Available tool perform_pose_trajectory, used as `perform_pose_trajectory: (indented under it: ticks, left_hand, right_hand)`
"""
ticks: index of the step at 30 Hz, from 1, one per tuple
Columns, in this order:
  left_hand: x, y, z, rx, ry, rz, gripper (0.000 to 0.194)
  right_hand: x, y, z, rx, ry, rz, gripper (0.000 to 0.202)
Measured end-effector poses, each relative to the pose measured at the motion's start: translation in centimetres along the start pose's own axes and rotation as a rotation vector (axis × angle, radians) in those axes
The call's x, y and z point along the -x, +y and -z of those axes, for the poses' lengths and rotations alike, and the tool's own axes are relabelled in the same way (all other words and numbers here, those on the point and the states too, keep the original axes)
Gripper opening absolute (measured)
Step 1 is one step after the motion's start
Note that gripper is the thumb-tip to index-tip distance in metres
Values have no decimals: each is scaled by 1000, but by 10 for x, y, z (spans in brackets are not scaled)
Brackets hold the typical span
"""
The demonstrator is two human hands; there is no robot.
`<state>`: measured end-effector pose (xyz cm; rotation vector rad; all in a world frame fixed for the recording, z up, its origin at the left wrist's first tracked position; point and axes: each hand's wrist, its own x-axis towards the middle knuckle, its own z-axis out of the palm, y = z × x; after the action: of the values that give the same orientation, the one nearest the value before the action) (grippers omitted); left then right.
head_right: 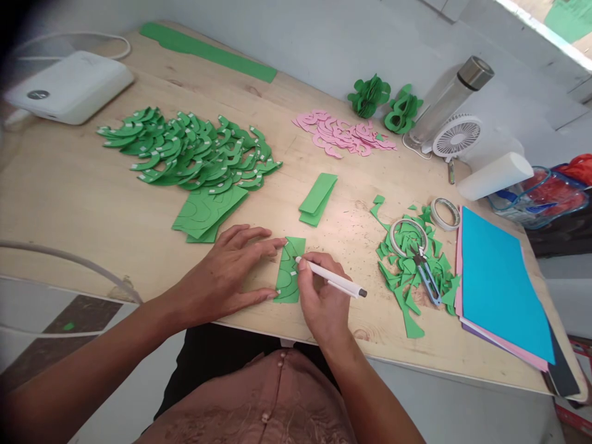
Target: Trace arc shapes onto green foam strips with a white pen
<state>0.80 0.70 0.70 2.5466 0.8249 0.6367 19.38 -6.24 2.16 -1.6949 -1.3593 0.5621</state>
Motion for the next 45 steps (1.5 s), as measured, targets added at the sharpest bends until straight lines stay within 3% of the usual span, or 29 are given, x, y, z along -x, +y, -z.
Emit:
perform_pose_trajectory:
  ticks: [14,24,34,42,45]
  left_hand:
    - [-1,0,0,-6,11,-10,55]
    - [-1,0,-1,-15,7,-1,59]
    - [0,0,-1,-38,16,-3,57]
    - [-1,-2,-3,-8,16,-1,57]
    - [-1,-2,-3,-2,5,7,56]
  right_hand:
    - [1,5,-2,-20,-32,-22,13]
    - [17,-8,10,-18,-57,-9,13]
    - [27,-10,14,189,-152,271,19]
    - [26,-4,8,-9,-76,43,16]
    - [25,-5,4,-21,-63,28,14]
